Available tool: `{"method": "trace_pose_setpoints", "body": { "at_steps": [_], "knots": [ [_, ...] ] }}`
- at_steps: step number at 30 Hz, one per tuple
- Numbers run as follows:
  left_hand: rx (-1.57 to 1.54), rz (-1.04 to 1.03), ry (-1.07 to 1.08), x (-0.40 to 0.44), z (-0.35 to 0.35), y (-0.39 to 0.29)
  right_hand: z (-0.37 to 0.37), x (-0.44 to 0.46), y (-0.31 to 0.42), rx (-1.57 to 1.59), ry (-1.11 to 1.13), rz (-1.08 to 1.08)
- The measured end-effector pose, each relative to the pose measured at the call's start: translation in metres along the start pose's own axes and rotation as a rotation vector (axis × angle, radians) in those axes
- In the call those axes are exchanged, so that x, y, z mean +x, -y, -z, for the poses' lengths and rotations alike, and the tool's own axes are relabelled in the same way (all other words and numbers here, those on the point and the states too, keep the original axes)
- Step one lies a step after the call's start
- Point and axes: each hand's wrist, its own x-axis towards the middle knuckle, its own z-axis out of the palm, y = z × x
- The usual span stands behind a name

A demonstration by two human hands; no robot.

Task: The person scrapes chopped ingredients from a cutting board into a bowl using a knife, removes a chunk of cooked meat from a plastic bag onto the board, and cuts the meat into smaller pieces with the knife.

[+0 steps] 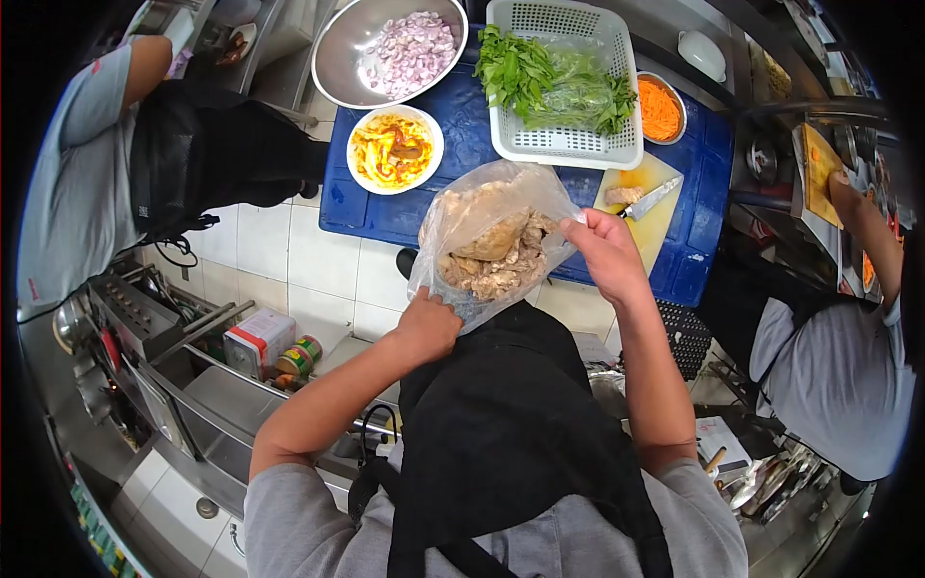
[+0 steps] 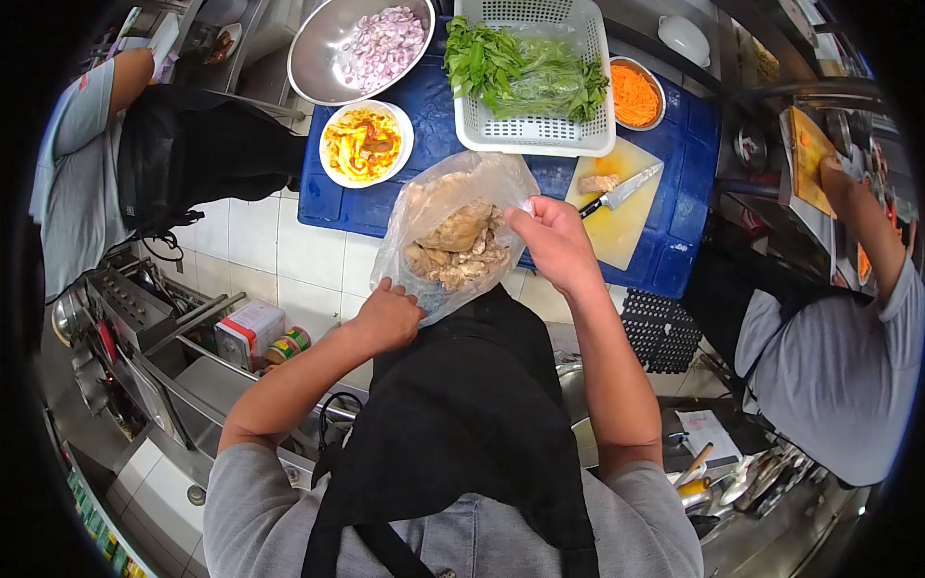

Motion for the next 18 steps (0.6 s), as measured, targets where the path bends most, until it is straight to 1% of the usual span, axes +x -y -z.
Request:
{"method": "trace_pose_setpoints", "body": {
  "at_steps": [5,11,14,17,18],
  "knots": [
    [-0.072,0.003,0.003,0.003,-0.003,-0.005,0.000,-0.001,-0.005,0.015,-0.003,0.016],
    [-0.221,0.101,-0.100,0.008,0.008,0.001,0.002,0.000,-0.007,0.035,-0.033,0.014],
    [-0.290,0.114,-0.056,0.015,0.007,-0.001,-0.002,-0.001,-0.006,0.043,-0.024,0.016],
    [-0.164,0.157,-0.147,0.020,0.008,-0.008,-0.004,-0.002,-0.005,0.059,-0.014,0.028],
    [-0.237,0.166,-0.285,0.024,0.008,-0.008,-0.003,-0.001,-0.009,0.059,-0.015,0.028]
  ]
}}
